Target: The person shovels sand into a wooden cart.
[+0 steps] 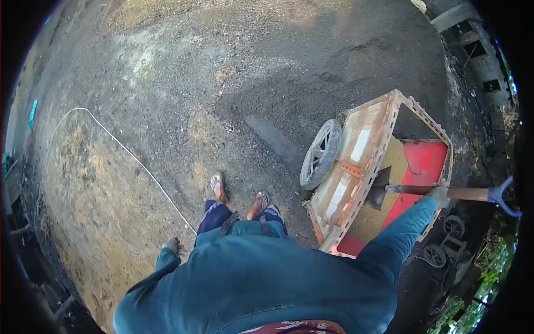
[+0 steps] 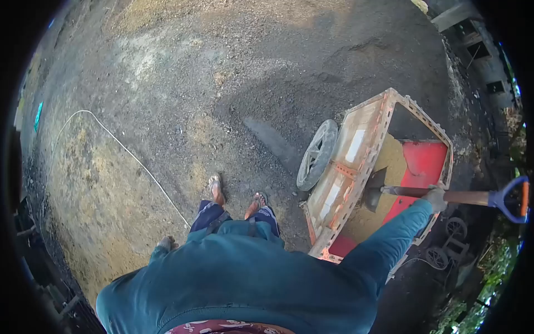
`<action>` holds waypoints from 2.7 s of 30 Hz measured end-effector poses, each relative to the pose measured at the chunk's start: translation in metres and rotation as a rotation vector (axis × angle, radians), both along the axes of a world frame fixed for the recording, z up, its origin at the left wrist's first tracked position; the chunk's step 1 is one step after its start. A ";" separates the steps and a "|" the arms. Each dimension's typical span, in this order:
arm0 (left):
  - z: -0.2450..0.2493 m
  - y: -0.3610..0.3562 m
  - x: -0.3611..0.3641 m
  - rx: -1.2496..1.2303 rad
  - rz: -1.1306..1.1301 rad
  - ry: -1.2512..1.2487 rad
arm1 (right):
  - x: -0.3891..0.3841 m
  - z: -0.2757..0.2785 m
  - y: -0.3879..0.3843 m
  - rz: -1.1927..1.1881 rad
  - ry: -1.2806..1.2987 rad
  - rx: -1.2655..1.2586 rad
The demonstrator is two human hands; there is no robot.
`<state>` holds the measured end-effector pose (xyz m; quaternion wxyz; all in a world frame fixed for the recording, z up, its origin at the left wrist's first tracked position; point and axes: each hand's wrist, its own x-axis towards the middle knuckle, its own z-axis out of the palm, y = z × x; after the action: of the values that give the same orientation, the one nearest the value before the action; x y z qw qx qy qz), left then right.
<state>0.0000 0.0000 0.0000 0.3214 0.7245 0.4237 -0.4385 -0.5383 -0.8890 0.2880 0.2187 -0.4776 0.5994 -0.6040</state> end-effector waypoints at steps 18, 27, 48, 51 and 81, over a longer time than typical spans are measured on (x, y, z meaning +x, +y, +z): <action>0.248 -0.417 0.231 -1.709 -0.531 -0.258 | 0.447 0.264 0.196 1.006 -0.245 -0.152; 0.312 -0.567 0.195 -1.760 -0.954 -0.596 | 0.636 -0.190 0.129 0.906 -0.088 0.347; 0.319 -0.667 0.222 -1.668 -0.023 -0.150 | 0.640 -0.266 0.146 0.706 0.530 0.316; 0.327 -0.661 0.237 -1.758 -0.110 0.135 | 0.655 -0.252 0.157 0.513 0.455 0.489; 0.099 -0.196 0.225 0.304 0.796 -0.598 | 0.852 -0.482 0.369 0.660 -0.644 2.250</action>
<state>0.2248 -0.1959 0.0993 0.4617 0.6394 0.6147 0.0104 0.3137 -0.5199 -0.1940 0.7929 0.0215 0.5565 0.2472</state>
